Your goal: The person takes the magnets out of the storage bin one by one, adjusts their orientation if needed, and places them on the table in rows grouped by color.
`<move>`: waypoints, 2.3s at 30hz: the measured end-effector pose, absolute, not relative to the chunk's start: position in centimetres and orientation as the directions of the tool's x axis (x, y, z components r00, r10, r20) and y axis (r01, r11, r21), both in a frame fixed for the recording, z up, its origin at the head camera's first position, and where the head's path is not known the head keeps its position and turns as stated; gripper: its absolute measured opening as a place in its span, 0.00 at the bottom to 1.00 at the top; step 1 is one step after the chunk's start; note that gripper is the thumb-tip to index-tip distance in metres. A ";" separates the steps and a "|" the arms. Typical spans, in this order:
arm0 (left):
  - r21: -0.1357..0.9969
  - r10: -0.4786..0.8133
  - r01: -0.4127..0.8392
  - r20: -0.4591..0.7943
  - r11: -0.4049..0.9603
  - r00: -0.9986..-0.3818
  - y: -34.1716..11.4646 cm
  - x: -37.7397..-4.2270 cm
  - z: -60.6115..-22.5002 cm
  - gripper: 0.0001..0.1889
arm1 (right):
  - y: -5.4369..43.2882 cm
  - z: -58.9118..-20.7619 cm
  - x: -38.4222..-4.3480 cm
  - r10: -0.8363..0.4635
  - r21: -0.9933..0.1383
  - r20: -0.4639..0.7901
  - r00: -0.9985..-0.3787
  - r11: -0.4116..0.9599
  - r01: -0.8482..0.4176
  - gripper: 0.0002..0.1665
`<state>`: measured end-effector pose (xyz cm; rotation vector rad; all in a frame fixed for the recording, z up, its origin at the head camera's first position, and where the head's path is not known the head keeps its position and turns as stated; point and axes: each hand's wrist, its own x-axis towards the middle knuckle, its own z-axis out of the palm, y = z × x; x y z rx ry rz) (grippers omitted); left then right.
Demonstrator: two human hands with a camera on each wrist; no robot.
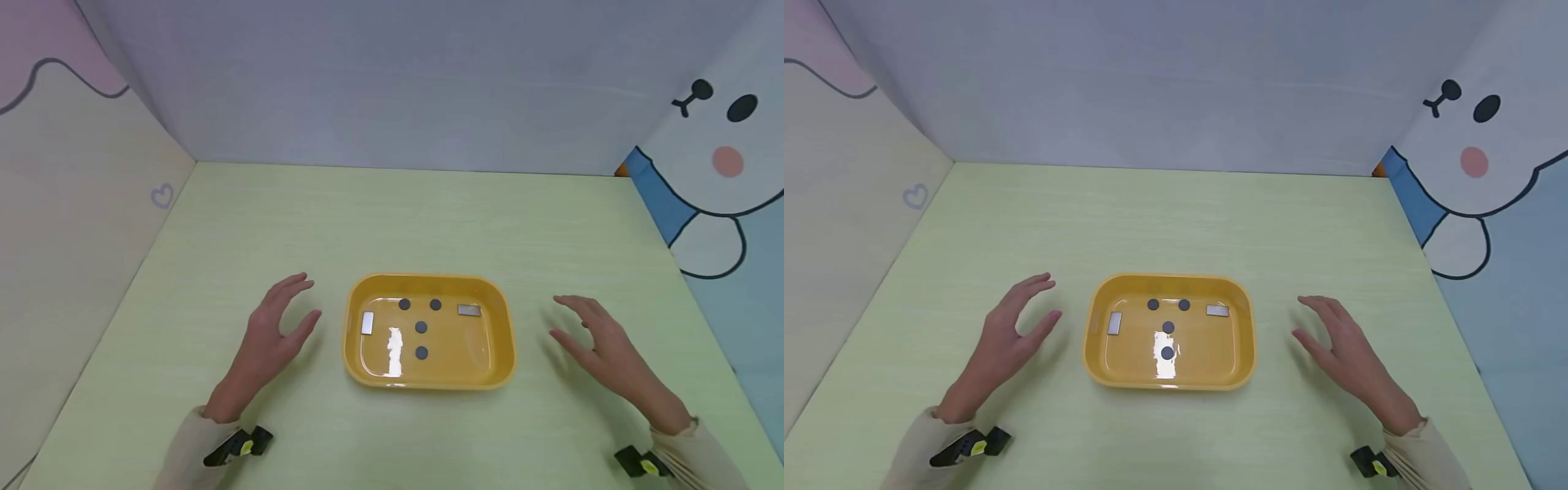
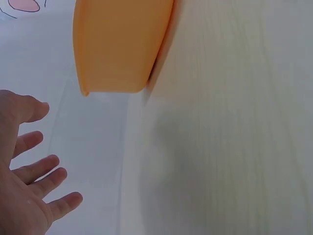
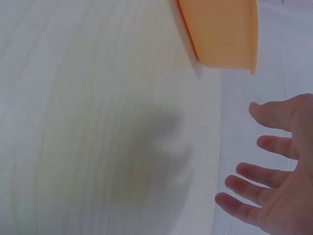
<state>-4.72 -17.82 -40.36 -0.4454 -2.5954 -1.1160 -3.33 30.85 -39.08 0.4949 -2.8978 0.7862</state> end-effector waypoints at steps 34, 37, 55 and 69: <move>0.616 0.387 0.722 0.611 0.315 -0.690 -15.0 -2.7 -39.8 0.16 | 26.1 -34.4 -2.4 -0.304 -0.637 0.148 -0.941 0.699 -0.326 0.22; 0.612 0.397 0.739 0.626 0.283 -0.671 -14.7 -2.5 -39.8 0.15 | 25.6 -34.2 -2.5 -0.317 -0.644 0.140 -0.938 0.691 -0.330 0.20; 0.583 0.484 0.781 0.629 0.225 -0.609 -13.8 -1.3 -39.0 0.11 | 23.4 -34.4 -2.8 -0.426 -0.689 0.174 -0.888 0.591 -0.419 0.21; 0.504 0.543 0.809 0.606 0.303 -0.581 -13.6 -1.3 -40.4 0.08 | 21.2 -35.0 -3.4 -0.468 -0.724 0.150 -0.871 0.548 -0.419 0.20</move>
